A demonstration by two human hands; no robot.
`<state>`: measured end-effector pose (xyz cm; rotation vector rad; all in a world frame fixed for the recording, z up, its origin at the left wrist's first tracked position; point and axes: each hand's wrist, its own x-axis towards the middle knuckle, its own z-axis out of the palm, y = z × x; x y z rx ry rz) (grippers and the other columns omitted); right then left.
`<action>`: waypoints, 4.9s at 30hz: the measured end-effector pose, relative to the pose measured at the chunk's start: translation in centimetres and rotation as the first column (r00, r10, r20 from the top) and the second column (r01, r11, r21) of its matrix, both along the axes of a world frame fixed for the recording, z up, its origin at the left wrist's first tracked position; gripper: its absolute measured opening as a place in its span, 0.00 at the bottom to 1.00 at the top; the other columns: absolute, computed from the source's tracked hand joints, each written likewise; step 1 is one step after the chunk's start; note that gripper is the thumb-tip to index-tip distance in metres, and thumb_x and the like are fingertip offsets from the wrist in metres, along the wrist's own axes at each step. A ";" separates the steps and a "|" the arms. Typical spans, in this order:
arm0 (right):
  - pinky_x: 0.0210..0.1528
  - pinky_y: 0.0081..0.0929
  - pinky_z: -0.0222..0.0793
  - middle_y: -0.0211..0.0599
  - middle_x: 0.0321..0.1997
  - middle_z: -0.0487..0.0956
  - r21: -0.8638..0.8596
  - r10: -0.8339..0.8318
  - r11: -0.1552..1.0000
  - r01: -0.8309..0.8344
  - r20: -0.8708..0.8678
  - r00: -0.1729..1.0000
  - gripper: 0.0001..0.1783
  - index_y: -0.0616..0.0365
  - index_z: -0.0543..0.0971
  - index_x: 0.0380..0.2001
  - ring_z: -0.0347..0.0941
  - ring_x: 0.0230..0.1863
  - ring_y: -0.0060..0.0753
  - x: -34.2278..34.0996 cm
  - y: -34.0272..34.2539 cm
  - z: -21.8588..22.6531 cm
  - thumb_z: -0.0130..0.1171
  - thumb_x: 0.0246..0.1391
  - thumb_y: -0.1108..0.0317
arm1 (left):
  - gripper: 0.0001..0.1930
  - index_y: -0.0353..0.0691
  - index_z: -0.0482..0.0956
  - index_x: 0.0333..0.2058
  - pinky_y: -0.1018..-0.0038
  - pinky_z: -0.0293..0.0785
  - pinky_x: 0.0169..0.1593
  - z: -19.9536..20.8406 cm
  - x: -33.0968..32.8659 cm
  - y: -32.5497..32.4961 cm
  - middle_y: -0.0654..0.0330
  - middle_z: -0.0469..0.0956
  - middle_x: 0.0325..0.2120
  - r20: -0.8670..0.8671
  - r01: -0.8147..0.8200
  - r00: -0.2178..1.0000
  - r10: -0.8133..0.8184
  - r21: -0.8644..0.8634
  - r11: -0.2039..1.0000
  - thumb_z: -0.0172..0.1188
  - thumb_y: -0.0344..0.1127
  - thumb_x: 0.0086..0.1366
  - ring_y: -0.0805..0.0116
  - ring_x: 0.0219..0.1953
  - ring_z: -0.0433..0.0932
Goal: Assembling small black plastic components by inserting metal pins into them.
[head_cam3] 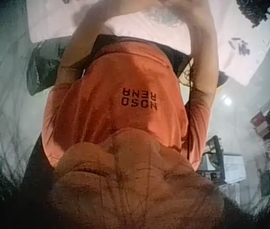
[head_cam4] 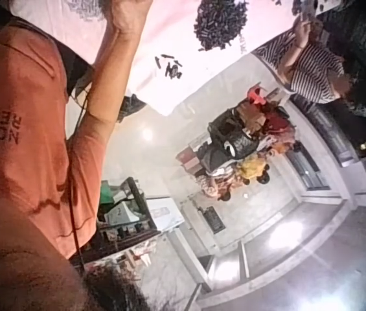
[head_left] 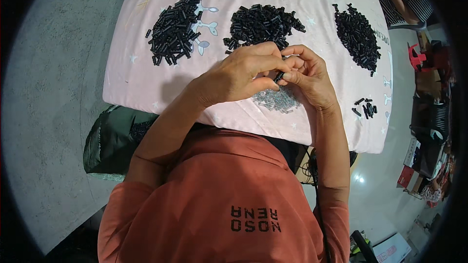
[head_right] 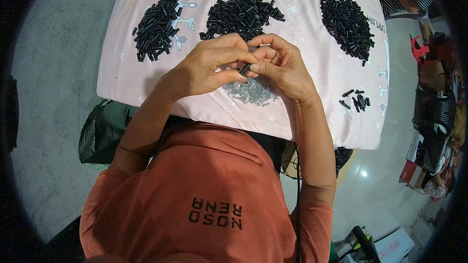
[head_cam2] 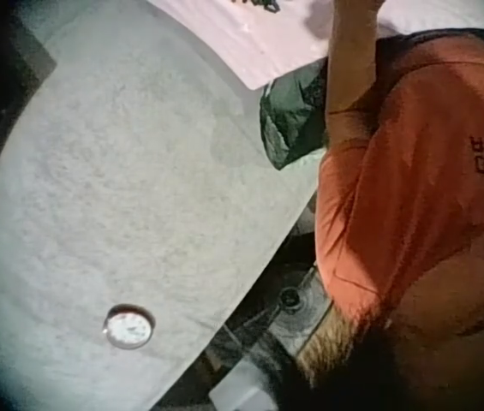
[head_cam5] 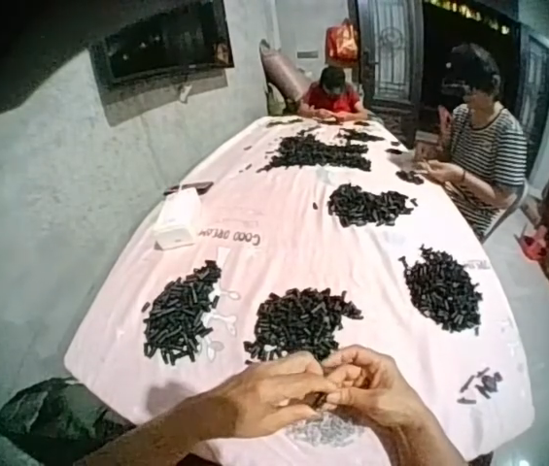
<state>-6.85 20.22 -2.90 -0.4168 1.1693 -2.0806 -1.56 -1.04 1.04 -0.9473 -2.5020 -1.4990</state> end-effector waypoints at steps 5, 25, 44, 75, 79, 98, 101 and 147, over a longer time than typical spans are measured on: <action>0.39 0.20 0.79 0.41 0.37 0.84 -0.004 0.015 1.000 -0.015 -0.007 1.000 0.16 0.64 0.75 0.47 0.82 0.34 0.27 -0.2 0.0 0.0 0.64 0.54 0.82 | 0.17 0.36 0.81 0.43 0.75 0.73 0.34 -0.1 0.3 0.2 0.61 0.75 0.36 0.018 -0.025 1.000 0.024 0.035 0.999 0.71 0.24 0.53 0.72 0.32 0.73; 0.34 0.16 0.77 0.39 0.31 0.84 -0.031 0.017 0.999 -0.018 -0.049 0.999 0.06 0.61 0.77 0.34 0.82 0.31 0.25 -0.2 0.4 -0.7 0.65 0.55 0.80 | 0.13 0.35 0.82 0.36 0.79 0.75 0.33 -0.9 0.7 1.4 0.64 0.76 0.29 0.105 -0.143 0.987 0.125 0.187 0.972 0.74 0.25 0.51 0.77 0.29 0.74; 0.34 0.12 0.72 0.39 0.36 0.84 0.118 -0.170 0.977 0.179 -0.081 0.982 0.17 0.66 0.78 0.52 0.79 0.32 0.20 -0.6 -0.1 0.3 0.60 0.59 0.79 | 0.13 0.34 0.82 0.38 0.81 0.72 0.30 -2.6 1.2 -2.7 0.61 0.76 0.30 0.001 -0.462 0.887 0.462 0.043 0.886 0.71 0.24 0.52 0.77 0.28 0.73; 0.41 0.19 0.76 0.42 0.41 0.81 0.254 -0.503 0.794 0.553 -0.238 0.831 0.11 0.69 0.76 0.48 0.79 0.37 0.25 -1.4 -0.5 -1.2 0.48 0.68 0.77 | 0.06 0.36 0.80 0.34 0.63 0.71 0.45 -3.3 -1.6 0.5 0.57 0.76 0.32 -0.237 -0.509 0.854 0.464 -0.193 0.839 0.64 0.23 0.56 0.55 0.39 0.76; 0.44 0.21 0.78 0.42 0.42 0.81 0.255 -0.499 0.784 0.566 -0.284 0.819 0.11 0.69 0.76 0.49 0.80 0.40 0.27 -1.5 -0.4 -1.3 0.47 0.69 0.76 | 0.07 0.38 0.81 0.34 0.63 0.68 0.46 -3.3 -2.5 2.0 0.59 0.76 0.34 -0.308 -0.515 0.842 0.444 -0.210 0.831 0.66 0.25 0.56 0.56 0.41 0.74; 0.44 0.20 0.76 0.38 0.42 0.81 0.265 -0.379 0.866 0.424 -0.206 0.902 0.11 0.67 0.77 0.48 0.80 0.42 0.25 -0.7 -1.0 -0.1 0.50 0.66 0.77 | 0.08 0.41 0.80 0.34 0.64 0.63 0.48 -3.2 -1.4 1.4 0.61 0.73 0.35 -0.251 -0.433 0.900 0.357 -0.407 0.804 0.64 0.23 0.56 0.59 0.41 0.72; 0.42 0.19 0.75 0.38 0.41 0.81 0.300 -0.353 0.853 0.427 -0.272 0.895 0.10 0.66 0.77 0.47 0.80 0.41 0.24 -0.9 -0.8 -0.3 0.50 0.67 0.77 | 0.08 0.41 0.79 0.35 0.63 0.63 0.48 -3.0 -1.1 1.2 0.61 0.73 0.35 -0.244 -0.424 0.904 0.352 -0.399 0.813 0.64 0.23 0.56 0.59 0.42 0.72; 0.44 0.19 0.76 0.30 0.38 0.78 0.228 -0.219 0.919 0.322 -0.384 0.897 0.10 0.65 0.83 0.38 0.77 0.40 0.22 0.5 -1.2 -0.3 0.64 0.51 0.85 | 0.08 0.28 0.76 0.44 0.78 0.80 0.41 -2.7 0.7 3.5 0.52 0.85 0.34 0.324 -0.505 0.831 0.451 0.101 0.857 0.57 0.22 0.67 0.73 0.38 0.84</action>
